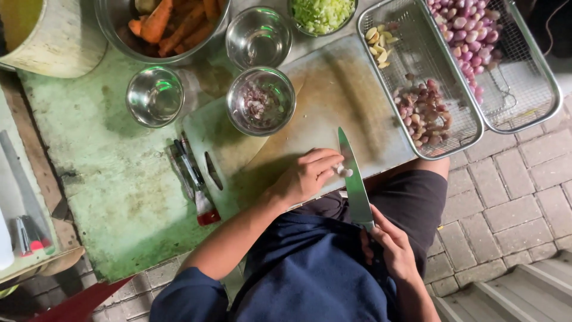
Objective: Peeling the skin off shallots and slicing them into thin pieces on a cutting board.
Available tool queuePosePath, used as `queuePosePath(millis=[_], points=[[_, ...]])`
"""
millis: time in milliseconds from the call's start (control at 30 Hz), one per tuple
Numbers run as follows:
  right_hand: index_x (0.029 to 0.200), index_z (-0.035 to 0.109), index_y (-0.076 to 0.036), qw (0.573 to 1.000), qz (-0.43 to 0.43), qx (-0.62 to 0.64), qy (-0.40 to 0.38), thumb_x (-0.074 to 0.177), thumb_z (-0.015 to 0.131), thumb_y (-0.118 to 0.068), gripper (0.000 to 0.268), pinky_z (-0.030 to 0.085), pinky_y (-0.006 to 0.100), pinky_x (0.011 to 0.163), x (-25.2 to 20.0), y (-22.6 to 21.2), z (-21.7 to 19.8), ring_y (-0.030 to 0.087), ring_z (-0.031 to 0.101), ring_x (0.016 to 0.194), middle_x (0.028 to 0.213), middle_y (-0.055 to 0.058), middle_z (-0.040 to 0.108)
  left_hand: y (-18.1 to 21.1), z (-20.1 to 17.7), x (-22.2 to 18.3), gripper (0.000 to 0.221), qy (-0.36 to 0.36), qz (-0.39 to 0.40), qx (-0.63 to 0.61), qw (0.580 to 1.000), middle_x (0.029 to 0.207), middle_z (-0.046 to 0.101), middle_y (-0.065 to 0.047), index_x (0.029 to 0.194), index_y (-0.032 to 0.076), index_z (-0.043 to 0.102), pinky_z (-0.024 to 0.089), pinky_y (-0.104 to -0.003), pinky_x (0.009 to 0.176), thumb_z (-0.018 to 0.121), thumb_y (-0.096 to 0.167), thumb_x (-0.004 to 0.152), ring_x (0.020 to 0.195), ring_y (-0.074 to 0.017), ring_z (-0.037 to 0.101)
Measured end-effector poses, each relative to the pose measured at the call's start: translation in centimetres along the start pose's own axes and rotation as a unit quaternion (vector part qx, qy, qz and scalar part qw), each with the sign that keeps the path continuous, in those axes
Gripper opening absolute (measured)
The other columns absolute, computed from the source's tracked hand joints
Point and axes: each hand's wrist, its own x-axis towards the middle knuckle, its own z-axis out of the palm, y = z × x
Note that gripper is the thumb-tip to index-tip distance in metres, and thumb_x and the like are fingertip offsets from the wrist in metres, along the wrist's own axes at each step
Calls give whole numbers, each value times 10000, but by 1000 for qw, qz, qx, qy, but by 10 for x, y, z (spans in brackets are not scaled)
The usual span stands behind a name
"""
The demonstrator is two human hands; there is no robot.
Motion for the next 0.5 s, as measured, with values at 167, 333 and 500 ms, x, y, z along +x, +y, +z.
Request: queuePosePath(millis=[167, 333, 500], points=[[1505, 363, -86, 1000, 8, 14, -9, 943, 466, -106, 572, 447, 308, 375, 9, -6, 11, 228, 458, 457, 684, 154, 492, 7, 11, -9, 333, 57, -21, 24, 998, 1112, 659, -164, 1144, -50, 646, 576, -380, 931, 738, -50, 824, 1015, -293, 650], [1490, 400, -92, 999, 21, 21, -19, 939, 483, -109, 557, 453, 304, 368, 20, -11, 21, 217, 471, 464, 714, 150, 515, 13, 12, -5, 346, 83, -16, 22, 996, 1094, 654, -126, 1127, -28, 651, 557, -358, 922, 795, -36, 812, 982, -271, 653], [1477, 425, -77, 999, 21, 34, -17, 921, 479, -68, 559, 433, 300, 366, 23, -18, 35, 212, 455, 454, 689, 146, 489, 18, 7, -1, 144, 112, 53, 90, 988, 1000, 629, -152, 968, -8, 692, 565, -346, 837, 658, -126, 893, 910, -258, 607]])
